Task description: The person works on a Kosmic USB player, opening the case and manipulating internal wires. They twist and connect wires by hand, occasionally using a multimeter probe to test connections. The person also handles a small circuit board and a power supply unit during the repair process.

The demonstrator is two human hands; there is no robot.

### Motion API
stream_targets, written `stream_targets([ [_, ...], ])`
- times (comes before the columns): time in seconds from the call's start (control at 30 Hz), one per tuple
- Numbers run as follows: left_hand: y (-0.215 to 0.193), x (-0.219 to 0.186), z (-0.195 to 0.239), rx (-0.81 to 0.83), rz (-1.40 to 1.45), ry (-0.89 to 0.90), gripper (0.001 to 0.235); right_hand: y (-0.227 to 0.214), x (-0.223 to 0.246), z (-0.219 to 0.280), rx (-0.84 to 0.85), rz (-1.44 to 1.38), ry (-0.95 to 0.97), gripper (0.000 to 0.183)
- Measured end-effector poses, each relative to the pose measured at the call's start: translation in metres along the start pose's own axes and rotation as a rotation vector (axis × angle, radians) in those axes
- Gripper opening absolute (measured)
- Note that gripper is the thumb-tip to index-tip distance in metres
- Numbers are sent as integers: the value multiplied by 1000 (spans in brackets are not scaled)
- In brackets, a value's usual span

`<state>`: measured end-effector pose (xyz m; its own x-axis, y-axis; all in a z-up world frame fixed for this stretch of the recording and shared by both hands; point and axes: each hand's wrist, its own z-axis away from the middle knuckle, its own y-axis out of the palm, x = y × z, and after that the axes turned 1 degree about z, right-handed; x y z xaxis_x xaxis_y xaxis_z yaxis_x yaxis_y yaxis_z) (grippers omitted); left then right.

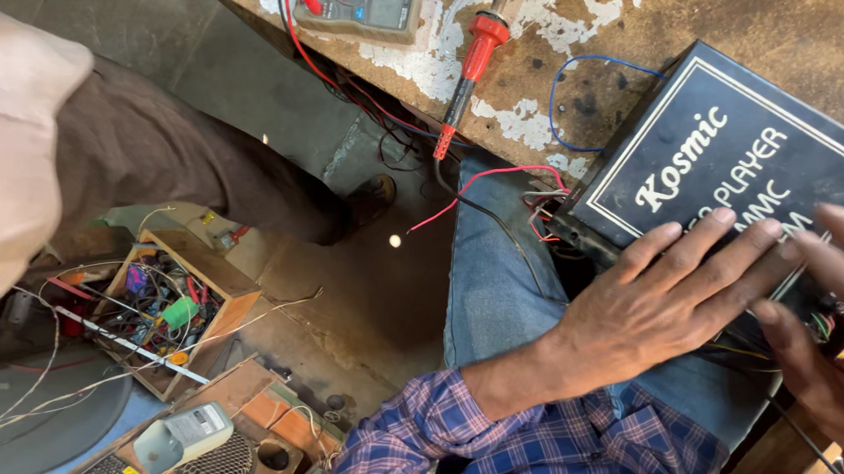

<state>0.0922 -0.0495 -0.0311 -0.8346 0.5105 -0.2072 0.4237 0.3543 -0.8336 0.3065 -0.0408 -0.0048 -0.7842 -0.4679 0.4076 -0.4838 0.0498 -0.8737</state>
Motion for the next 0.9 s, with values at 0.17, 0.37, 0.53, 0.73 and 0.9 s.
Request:
stream_targets([
  [0.17,-28,47,26,-33,713,176,31,1,23,-32,56,31,-19,53],
  [0.37,-46,124,50,-295,599,-629,33,-2,28,-34,47,-9,19,38],
  [0.53,-33,133,46,-164,632,-614,38,-5,38,-35,35,27,39,36],
  [0.73,-14,126,40,-130,603,-558,15,-4,45,-35,16,26,68,33],
  [0.9,-23,132,36,14,720,-615,17,-2,45,-34,14,41,76,32],
])
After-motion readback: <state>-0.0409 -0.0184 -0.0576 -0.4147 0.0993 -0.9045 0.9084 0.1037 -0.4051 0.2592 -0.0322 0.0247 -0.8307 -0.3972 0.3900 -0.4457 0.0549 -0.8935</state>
